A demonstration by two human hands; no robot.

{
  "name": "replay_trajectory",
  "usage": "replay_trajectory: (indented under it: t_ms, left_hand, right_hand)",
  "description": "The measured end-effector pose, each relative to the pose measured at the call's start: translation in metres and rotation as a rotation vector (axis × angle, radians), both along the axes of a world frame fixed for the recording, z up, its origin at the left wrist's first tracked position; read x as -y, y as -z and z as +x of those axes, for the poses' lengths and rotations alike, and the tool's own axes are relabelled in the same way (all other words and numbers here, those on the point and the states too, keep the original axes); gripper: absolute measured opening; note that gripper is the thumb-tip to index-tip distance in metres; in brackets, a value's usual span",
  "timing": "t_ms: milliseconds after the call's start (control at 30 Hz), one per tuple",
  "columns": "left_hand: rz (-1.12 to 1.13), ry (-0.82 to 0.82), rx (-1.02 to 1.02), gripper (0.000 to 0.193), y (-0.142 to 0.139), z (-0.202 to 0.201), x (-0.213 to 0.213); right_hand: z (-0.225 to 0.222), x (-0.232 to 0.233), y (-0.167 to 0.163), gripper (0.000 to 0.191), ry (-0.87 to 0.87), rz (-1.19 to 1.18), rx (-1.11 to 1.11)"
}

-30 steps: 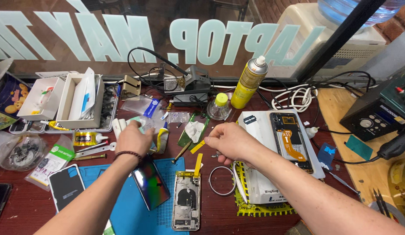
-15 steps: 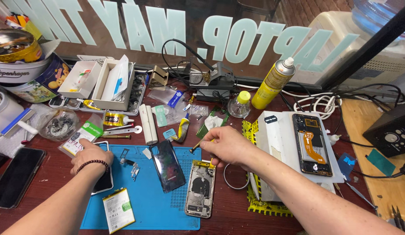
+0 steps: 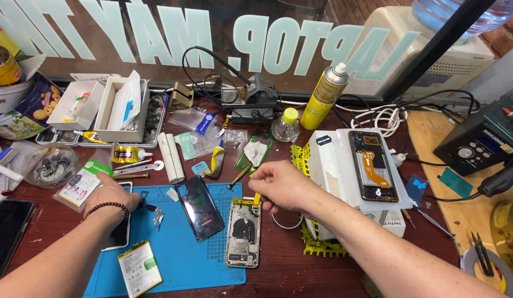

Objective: The person applies adhesive to a disassembled smartphone chassis, then attaches the back cover and wipes the surface with a cloth. They secure the phone with multiple rubber bands and place it among other devices on a nearby rack.

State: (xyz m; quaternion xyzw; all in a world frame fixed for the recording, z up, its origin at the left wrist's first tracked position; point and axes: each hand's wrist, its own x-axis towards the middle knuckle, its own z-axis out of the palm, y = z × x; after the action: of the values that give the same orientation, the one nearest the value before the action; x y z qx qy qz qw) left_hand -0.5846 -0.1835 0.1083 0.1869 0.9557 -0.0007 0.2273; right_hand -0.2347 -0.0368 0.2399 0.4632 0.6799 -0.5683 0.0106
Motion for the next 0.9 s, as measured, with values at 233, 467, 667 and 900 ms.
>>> replay_trajectory:
  t_ms: [233, 467, 667, 900]
  left_hand:
    - [-0.024, 0.119, -0.065, 0.119, 0.014, -0.014, 0.007]
    - [-0.107, 0.103, -0.013, 0.104, 0.005, -0.015, -0.002]
    - [-0.064, 0.131, -0.090, 0.093, 0.006, -0.006, -0.003]
    - [-0.019, 0.233, -0.129, 0.091, 0.017, -0.016, 0.006]
  right_hand:
    - [0.006, 0.005, 0.003, 0.024, -0.020, 0.004, -0.025]
    - [0.004, 0.012, 0.003, 0.024, -0.036, -0.005, -0.021]
    - [0.009, 0.012, 0.008, 0.023, -0.038, -0.015, -0.006]
    - [0.014, 0.015, 0.014, 0.021, -0.036, -0.033, -0.014]
